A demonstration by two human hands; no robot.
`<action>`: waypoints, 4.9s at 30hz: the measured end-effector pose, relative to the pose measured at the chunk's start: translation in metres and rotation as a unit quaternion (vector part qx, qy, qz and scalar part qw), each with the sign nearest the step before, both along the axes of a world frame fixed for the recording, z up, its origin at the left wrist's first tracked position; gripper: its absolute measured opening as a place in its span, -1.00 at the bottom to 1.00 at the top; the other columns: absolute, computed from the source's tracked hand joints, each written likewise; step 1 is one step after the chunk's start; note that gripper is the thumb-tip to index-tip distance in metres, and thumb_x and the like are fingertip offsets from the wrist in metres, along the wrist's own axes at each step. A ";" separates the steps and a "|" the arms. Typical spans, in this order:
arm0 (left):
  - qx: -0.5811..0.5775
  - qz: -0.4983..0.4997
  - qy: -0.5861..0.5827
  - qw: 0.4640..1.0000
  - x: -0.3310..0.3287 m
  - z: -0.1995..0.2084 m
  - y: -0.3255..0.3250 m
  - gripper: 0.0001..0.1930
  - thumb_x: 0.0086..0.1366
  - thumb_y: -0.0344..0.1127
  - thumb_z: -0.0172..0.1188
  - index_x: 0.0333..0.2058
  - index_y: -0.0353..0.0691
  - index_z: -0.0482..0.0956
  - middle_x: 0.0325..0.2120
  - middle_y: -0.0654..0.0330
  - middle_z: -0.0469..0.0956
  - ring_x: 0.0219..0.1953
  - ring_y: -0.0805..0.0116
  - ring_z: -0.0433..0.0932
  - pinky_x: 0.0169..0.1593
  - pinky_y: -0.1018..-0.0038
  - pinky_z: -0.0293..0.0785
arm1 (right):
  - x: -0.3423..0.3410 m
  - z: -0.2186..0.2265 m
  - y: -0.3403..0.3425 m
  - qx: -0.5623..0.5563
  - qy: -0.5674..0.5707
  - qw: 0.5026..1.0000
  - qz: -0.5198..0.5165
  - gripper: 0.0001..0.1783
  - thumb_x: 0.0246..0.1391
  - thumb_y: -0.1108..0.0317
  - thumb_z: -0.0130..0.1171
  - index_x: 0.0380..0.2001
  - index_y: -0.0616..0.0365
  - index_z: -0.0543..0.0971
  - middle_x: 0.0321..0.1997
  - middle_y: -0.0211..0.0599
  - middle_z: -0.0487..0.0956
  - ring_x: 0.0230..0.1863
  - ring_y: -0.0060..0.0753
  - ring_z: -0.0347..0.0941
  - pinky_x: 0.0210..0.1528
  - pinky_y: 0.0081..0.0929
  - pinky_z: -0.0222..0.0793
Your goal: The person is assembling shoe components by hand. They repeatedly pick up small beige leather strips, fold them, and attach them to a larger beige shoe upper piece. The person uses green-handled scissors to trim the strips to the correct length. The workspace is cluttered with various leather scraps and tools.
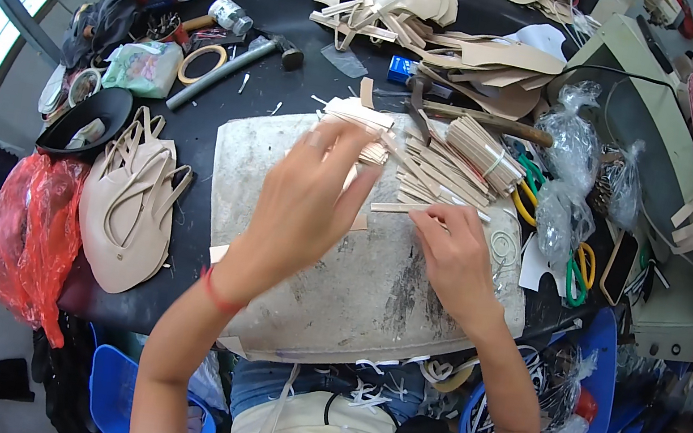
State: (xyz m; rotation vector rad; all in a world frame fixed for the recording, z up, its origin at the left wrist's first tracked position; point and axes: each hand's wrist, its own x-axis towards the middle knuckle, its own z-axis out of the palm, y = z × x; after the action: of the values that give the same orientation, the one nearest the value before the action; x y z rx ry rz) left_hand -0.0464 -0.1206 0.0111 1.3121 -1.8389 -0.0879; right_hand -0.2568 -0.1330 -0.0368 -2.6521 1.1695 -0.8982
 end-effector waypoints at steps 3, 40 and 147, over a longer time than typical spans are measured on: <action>0.054 0.004 0.012 0.998 0.014 -0.013 0.061 -0.70 0.10 -0.51 0.26 -0.13 -0.30 0.54 -0.18 -0.01 0.52 -0.15 0.04 0.55 -0.10 0.35 0.46 | 0.002 -0.018 -0.022 -0.044 0.029 0.998 0.028 -0.77 -0.10 0.52 0.11 -0.28 0.20 0.57 -0.27 -0.28 0.50 -0.14 -0.22 0.37 -0.08 -0.36 0.29; 0.231 0.028 0.279 0.932 -0.001 -0.033 0.148 -0.93 0.21 -0.56 0.10 -0.36 -0.41 0.55 -0.44 0.16 0.53 -0.44 0.47 0.55 -0.34 0.56 0.52 | 0.055 0.034 0.082 0.085 -0.034 0.974 0.207 -0.74 -0.26 0.57 0.22 -0.36 0.28 0.52 -0.36 -0.26 0.48 -0.36 -0.20 0.40 -0.33 -0.40 0.33; 0.327 0.007 0.539 0.776 0.031 -0.009 0.170 -0.63 0.21 -0.49 0.21 0.00 -0.41 0.43 -0.16 0.14 0.49 -0.12 0.44 0.51 -0.13 0.53 0.58 | 0.081 0.044 0.092 0.539 -0.223 0.808 0.084 -0.87 0.10 0.52 0.17 -0.27 0.33 0.56 -0.34 -0.41 0.52 -0.34 -0.73 0.40 -0.32 -0.74 0.29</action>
State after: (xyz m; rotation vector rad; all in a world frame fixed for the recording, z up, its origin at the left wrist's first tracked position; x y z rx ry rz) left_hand -0.0152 0.0494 0.0019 1.2594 -0.7702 -1.2927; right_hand -0.1757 -0.0407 0.0069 -1.4754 0.8840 -0.5081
